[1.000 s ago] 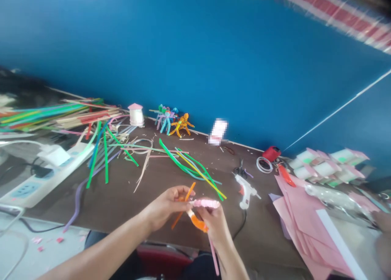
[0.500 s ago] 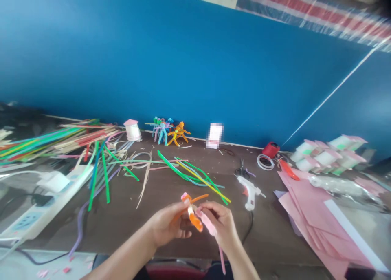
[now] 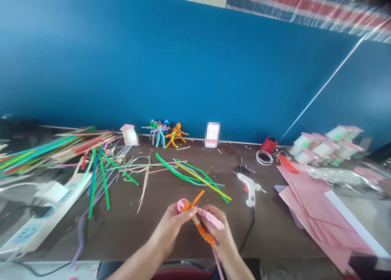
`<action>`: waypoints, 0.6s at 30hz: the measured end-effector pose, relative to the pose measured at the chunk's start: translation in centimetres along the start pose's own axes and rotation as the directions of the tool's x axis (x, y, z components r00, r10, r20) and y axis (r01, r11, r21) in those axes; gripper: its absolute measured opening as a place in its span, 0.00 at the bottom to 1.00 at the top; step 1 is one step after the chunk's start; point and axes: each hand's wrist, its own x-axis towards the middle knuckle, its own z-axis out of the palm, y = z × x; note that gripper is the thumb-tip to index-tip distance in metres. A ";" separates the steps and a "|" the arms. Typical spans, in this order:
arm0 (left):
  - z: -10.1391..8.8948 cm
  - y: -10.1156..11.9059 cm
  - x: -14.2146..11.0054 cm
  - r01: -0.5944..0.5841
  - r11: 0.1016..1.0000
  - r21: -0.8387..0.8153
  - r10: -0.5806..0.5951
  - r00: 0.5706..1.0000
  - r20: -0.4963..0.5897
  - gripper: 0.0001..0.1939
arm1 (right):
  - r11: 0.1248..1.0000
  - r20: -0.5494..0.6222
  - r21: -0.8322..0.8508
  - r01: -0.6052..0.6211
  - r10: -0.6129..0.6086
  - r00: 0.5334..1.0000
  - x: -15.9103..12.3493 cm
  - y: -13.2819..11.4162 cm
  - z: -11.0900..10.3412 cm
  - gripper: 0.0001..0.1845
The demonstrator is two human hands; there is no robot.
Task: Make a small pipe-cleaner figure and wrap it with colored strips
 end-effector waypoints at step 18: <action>-0.5 -0.6 0.6 -0.276 0.860 0.429 0.334 0.940 -0.064 0.11 | 0.454 0.310 -0.809 0.372 -0.209 0.928 -3.4 -2.3 0.1 0.17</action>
